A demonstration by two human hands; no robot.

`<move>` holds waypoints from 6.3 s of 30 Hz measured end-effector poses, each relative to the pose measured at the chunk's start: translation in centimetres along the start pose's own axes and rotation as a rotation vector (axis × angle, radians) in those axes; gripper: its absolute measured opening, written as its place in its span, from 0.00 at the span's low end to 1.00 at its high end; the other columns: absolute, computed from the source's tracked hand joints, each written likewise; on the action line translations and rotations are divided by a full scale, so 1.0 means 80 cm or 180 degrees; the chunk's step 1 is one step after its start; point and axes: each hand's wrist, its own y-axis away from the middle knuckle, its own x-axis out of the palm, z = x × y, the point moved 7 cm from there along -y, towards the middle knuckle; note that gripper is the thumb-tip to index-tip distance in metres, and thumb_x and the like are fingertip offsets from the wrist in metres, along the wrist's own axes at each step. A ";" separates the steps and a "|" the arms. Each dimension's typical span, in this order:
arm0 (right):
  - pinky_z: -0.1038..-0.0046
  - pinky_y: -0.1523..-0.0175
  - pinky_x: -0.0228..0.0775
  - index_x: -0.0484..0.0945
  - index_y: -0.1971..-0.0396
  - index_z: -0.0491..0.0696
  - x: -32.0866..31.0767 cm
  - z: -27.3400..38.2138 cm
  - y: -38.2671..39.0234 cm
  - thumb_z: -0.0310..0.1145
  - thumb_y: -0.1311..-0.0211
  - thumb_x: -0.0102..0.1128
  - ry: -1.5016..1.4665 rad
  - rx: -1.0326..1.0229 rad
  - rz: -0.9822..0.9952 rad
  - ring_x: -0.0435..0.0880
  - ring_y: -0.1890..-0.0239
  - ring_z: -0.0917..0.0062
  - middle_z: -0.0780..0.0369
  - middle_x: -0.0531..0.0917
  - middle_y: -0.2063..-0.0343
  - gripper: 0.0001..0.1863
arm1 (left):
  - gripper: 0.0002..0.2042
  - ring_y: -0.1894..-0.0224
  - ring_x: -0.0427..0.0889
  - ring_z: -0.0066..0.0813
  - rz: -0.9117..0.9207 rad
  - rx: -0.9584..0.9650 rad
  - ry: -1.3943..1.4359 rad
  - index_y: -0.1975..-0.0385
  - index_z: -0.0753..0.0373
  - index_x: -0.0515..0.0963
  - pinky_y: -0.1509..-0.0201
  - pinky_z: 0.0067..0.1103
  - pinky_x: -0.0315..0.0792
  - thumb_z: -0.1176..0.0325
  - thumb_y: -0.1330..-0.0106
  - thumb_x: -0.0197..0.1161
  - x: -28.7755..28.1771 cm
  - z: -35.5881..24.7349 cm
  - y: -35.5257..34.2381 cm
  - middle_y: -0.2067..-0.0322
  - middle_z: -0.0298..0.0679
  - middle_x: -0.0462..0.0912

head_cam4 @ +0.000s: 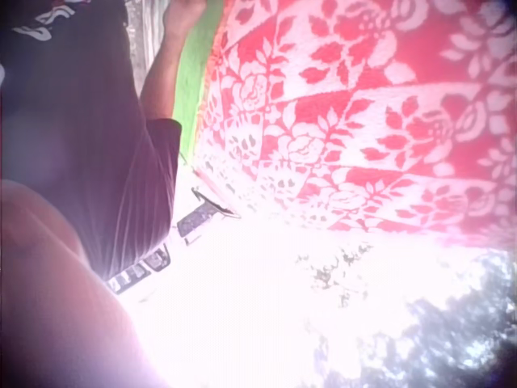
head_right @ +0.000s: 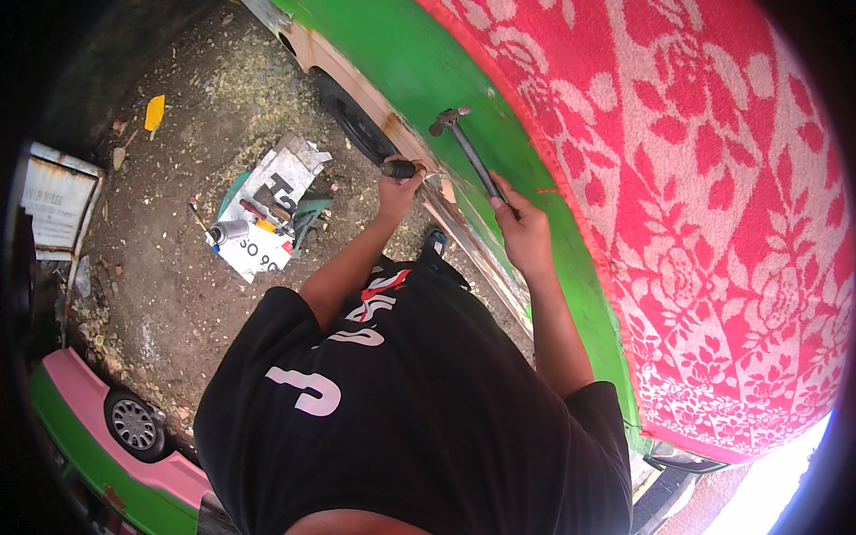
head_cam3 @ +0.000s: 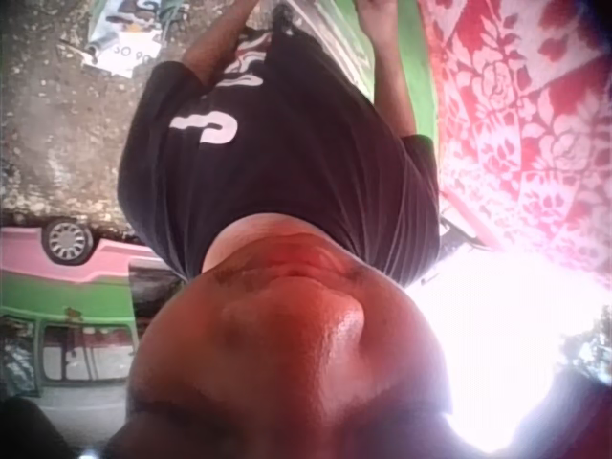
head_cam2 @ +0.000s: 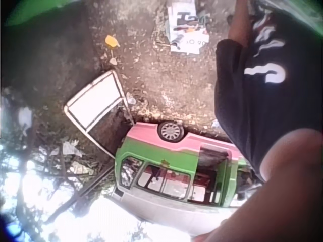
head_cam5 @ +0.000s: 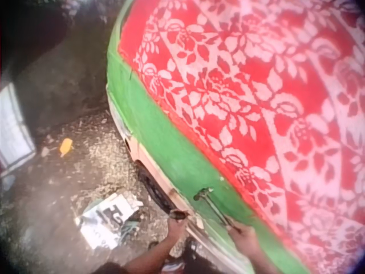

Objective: The person repeatedly hammers a small metal piece against the edge of a green vehicle panel using a hammer and a small metal tool. The person holds the metal piece in the left hand and strikes it with the hammer in the right hand along the panel edge.

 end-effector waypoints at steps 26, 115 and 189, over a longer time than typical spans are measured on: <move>0.82 0.72 0.56 0.76 0.41 0.55 0.011 -0.008 -0.004 0.31 0.32 0.56 -0.0014 -0.0123 0.0115 0.60 0.78 0.89 0.73 0.65 0.81 0.20 | 0.20 0.52 0.79 0.26 0.0122 0.0111 -0.0317 0.55 0.66 0.66 0.48 0.22 0.73 0.82 0.43 0.67 0.000 -0.002 0.005 0.58 0.43 0.81; 0.79 0.67 0.68 0.79 0.48 0.45 -0.008 -0.013 0.009 0.31 0.39 0.65 0.0576 -0.0282 -0.0375 0.73 0.76 0.83 0.62 0.81 0.77 0.19 | 0.16 0.63 0.77 0.17 -0.0166 -0.0025 -0.0135 0.60 0.64 0.71 0.57 0.17 0.72 0.82 0.45 0.68 -0.015 0.014 0.004 0.67 0.33 0.79; 0.73 0.76 0.58 0.79 0.76 0.39 -0.044 -0.195 0.140 0.45 0.39 0.66 -0.0146 0.0644 -0.0770 0.63 0.81 0.84 0.66 0.67 0.88 0.21 | 0.14 0.64 0.80 0.22 -0.0338 0.0146 0.0020 0.62 0.68 0.78 0.60 0.20 0.76 0.84 0.47 0.69 -0.023 0.015 0.023 0.66 0.37 0.82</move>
